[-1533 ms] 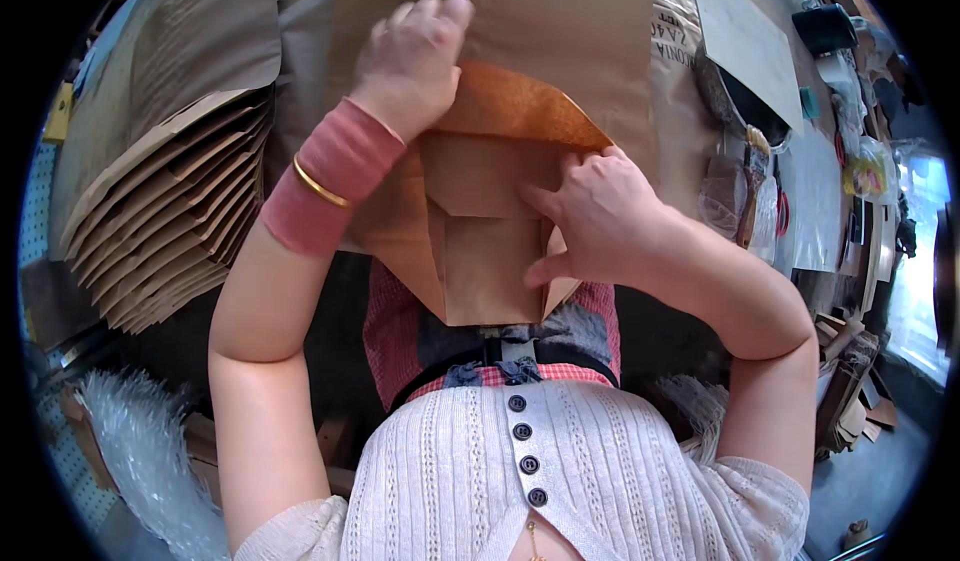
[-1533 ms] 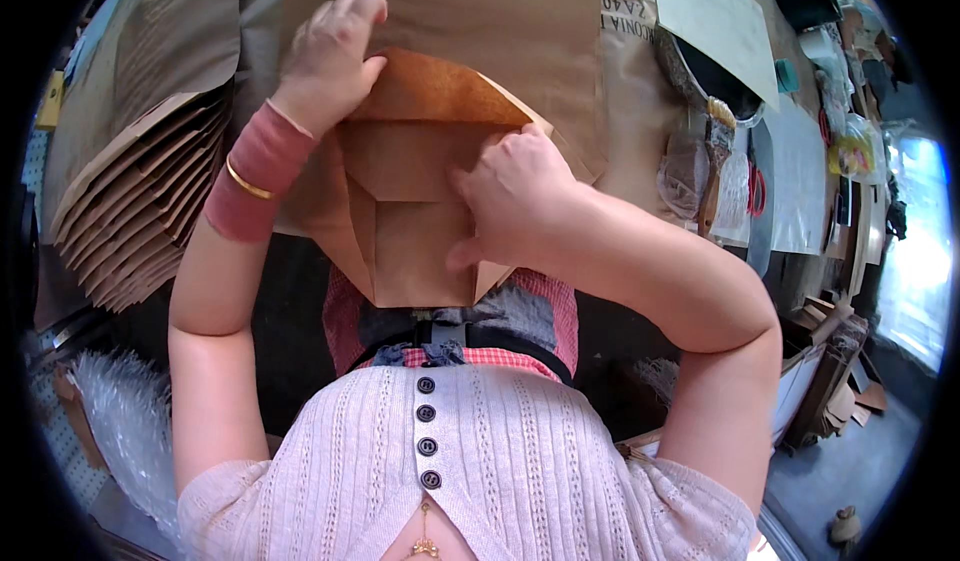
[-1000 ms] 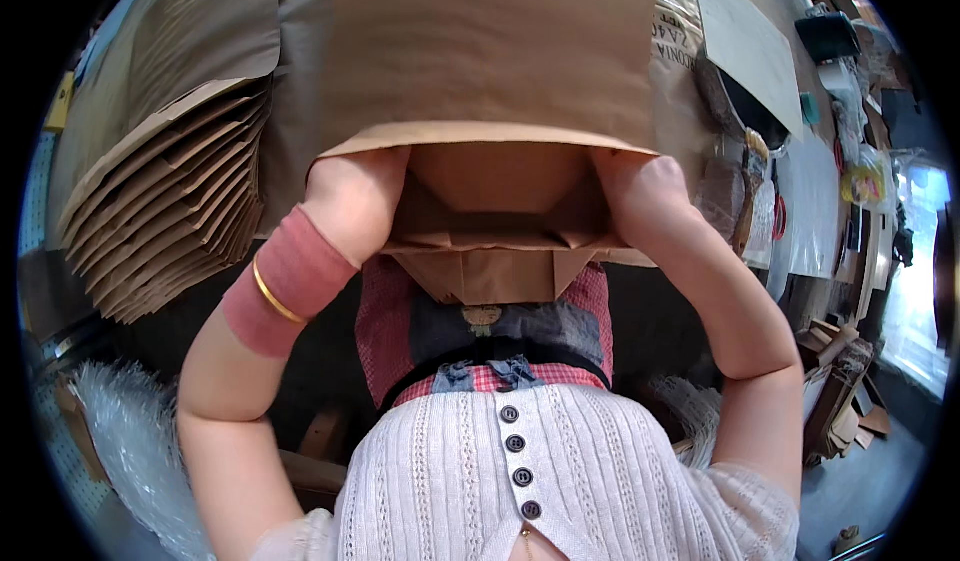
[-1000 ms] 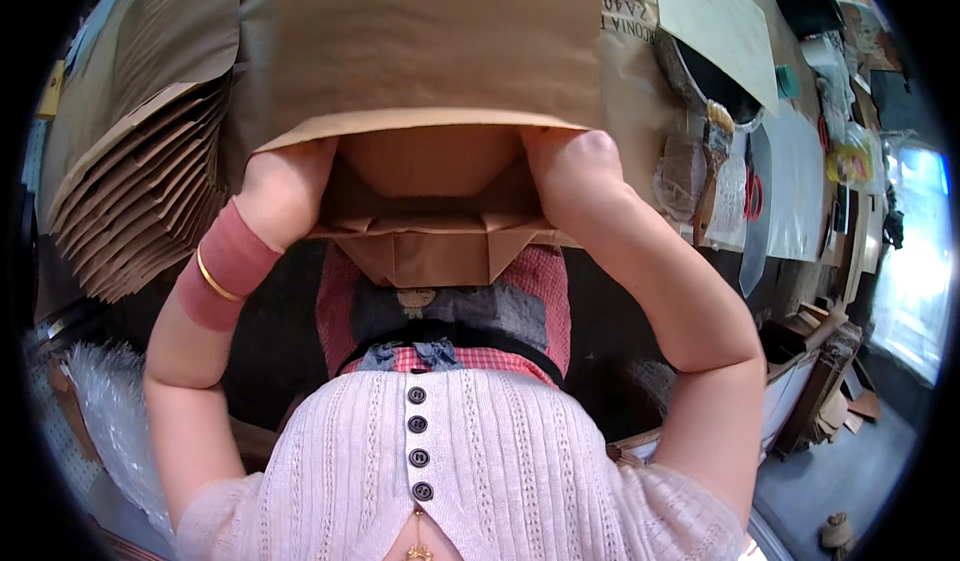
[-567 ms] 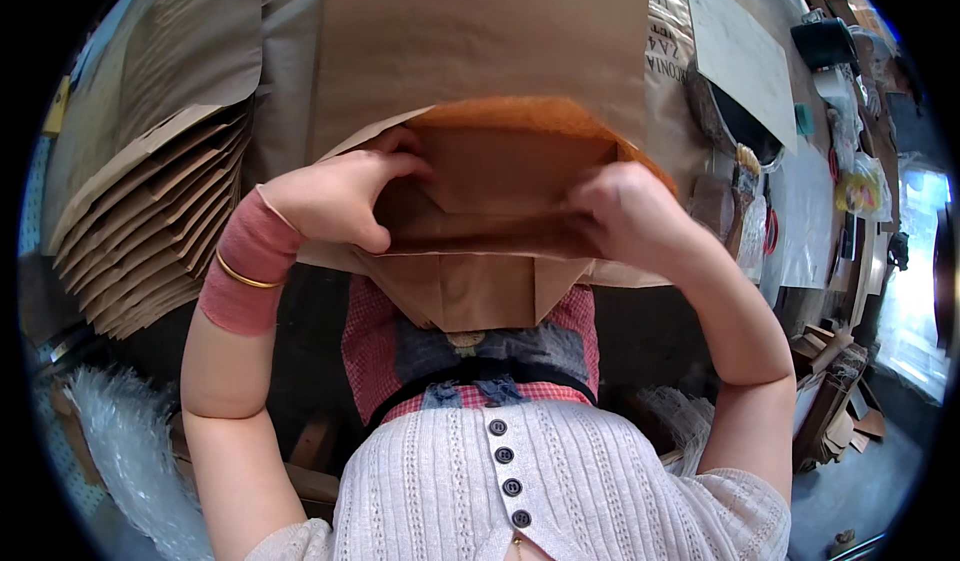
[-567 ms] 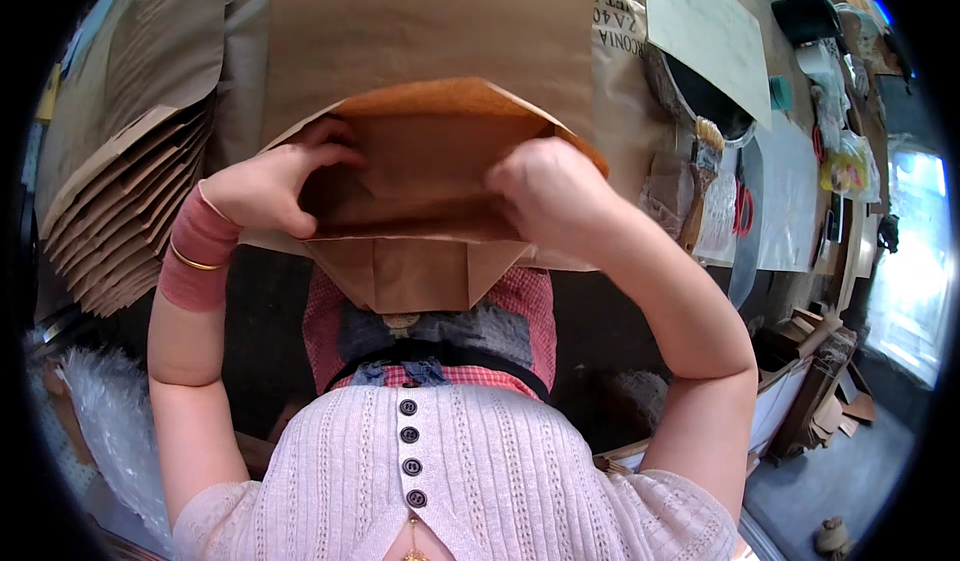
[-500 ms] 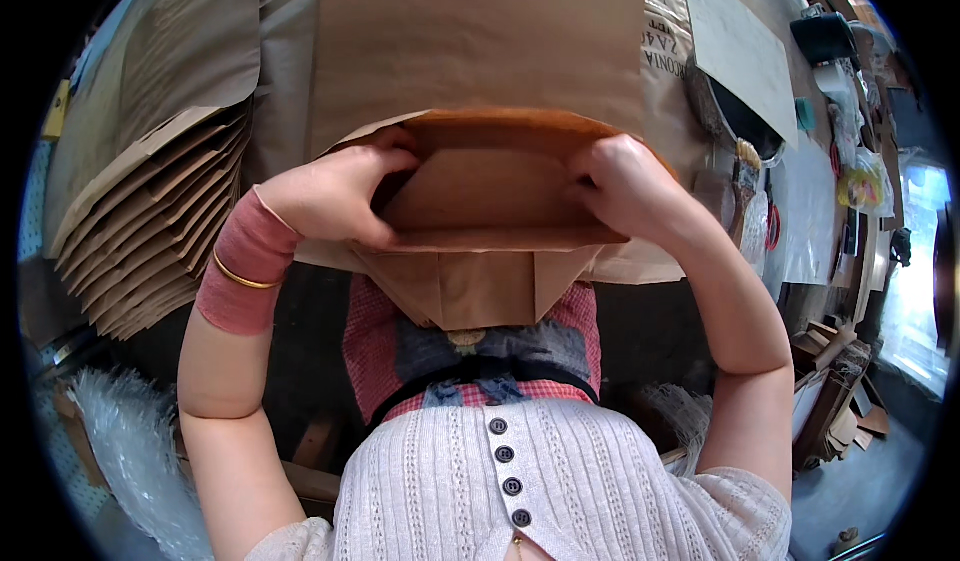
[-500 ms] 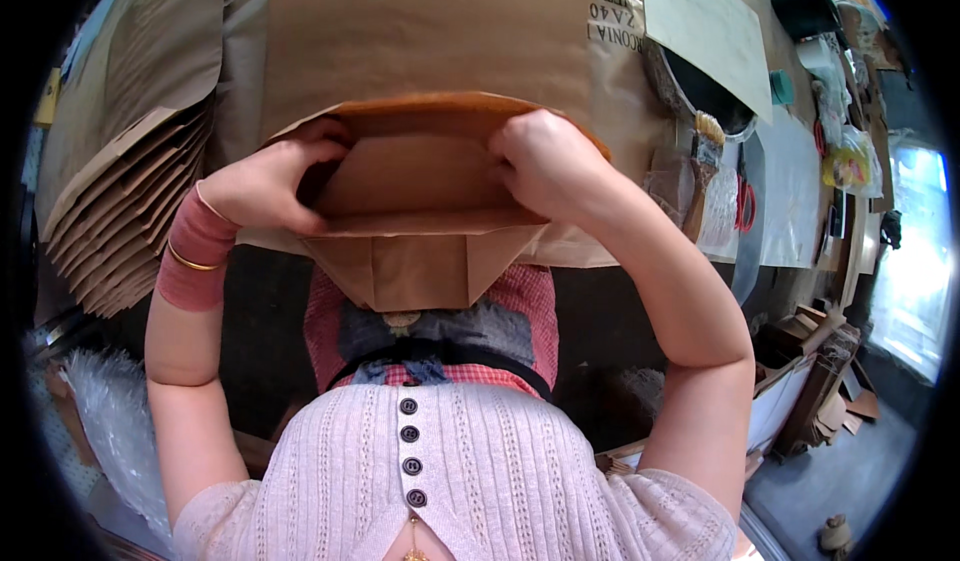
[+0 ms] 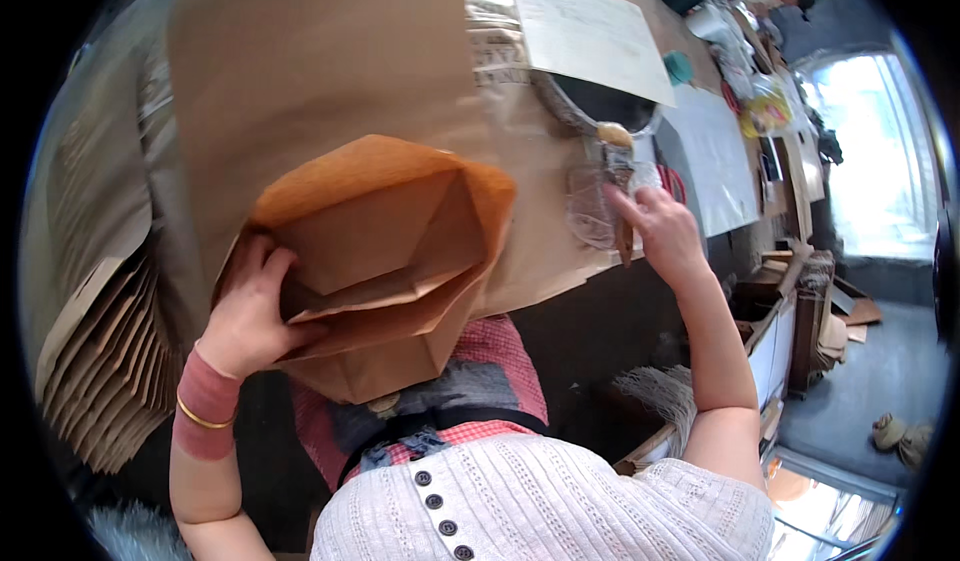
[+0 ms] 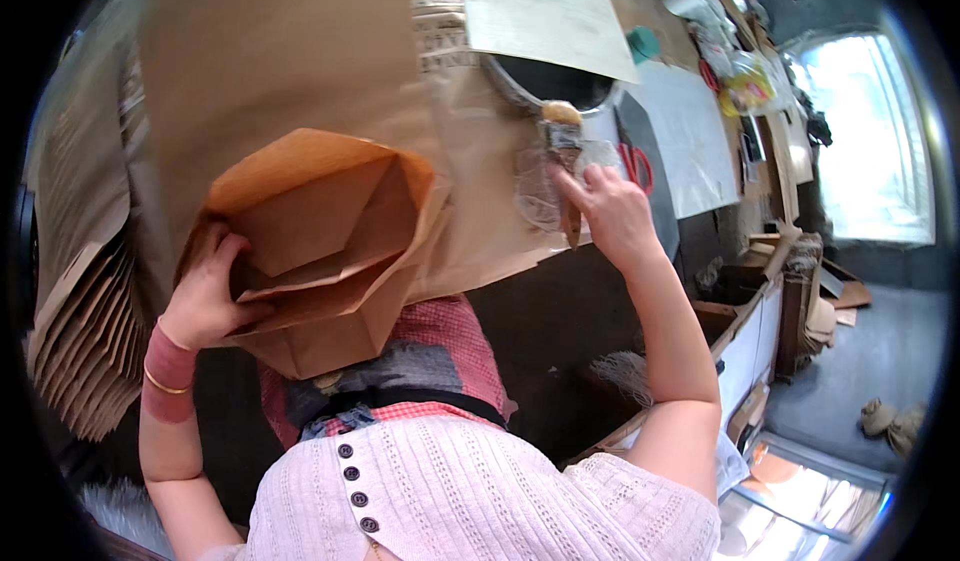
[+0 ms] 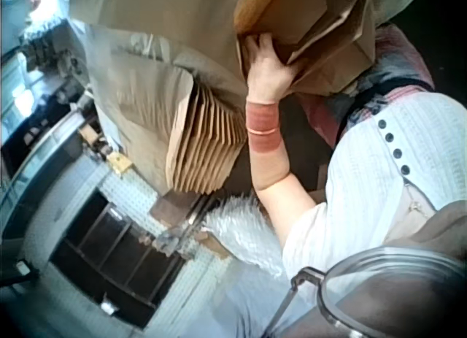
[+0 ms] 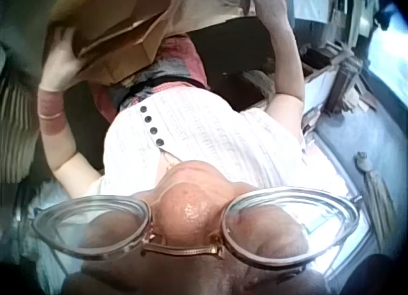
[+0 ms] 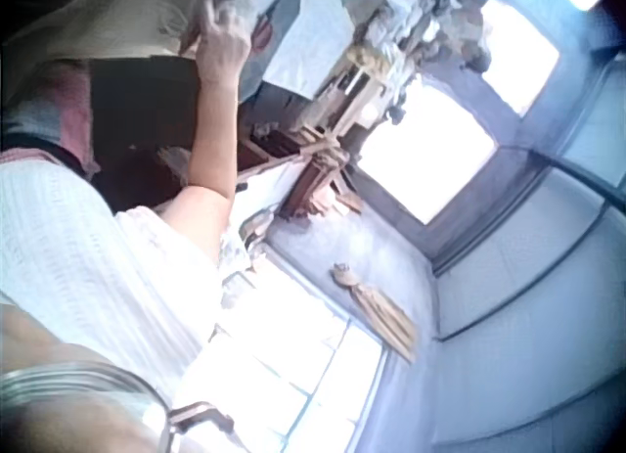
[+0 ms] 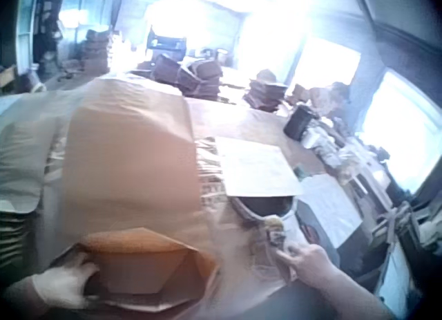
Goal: The person folds the top flaps of brown paper bags and applies glue to the seams using a brush. They work on a stack of bags, folding and gluing each one individually before moving to the next.
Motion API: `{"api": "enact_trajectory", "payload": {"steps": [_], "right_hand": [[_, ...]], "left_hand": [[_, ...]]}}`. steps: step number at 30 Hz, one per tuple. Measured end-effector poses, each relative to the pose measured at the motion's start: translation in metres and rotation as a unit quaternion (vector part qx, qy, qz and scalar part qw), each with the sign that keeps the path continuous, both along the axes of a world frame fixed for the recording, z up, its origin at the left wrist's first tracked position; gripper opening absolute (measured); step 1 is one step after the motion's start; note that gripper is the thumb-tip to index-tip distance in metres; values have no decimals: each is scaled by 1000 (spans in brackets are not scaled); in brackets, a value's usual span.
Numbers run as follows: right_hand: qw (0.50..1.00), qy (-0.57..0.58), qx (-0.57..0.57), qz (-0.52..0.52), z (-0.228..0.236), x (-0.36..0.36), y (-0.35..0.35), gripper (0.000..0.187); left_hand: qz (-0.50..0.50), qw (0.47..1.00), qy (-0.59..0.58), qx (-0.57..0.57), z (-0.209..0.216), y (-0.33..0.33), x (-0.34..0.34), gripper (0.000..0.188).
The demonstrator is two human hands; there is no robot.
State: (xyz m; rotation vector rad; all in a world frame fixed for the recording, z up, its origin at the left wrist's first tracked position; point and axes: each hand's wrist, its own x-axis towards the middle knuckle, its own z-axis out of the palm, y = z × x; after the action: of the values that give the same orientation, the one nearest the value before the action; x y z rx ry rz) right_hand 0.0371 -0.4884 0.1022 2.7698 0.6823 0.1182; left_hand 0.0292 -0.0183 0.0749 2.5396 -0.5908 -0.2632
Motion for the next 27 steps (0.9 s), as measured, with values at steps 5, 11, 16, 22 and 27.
{"api": "enact_trajectory", "payload": {"steps": [5,11,16,22,27], "right_hand": [[951,-71,299,35,4,23,-10,31],[805,48,570,-156,-16,116,-33,13],[761,33,617,-198,-23,128,-44,16],[880,160,446,-38,33,101,-40,19],[797,273,527,-114,50,104,-63,22]], "left_hand": [[0,998,-30,48,1,-2,-4,57],[23,997,-35,68,-3,-3,-10,65],[40,993,-54,95,-2,-9,-19,69],[26,980,-75,183,6,-10,-29,56],[58,981,-91,161,27,-24,-29,94]]}}
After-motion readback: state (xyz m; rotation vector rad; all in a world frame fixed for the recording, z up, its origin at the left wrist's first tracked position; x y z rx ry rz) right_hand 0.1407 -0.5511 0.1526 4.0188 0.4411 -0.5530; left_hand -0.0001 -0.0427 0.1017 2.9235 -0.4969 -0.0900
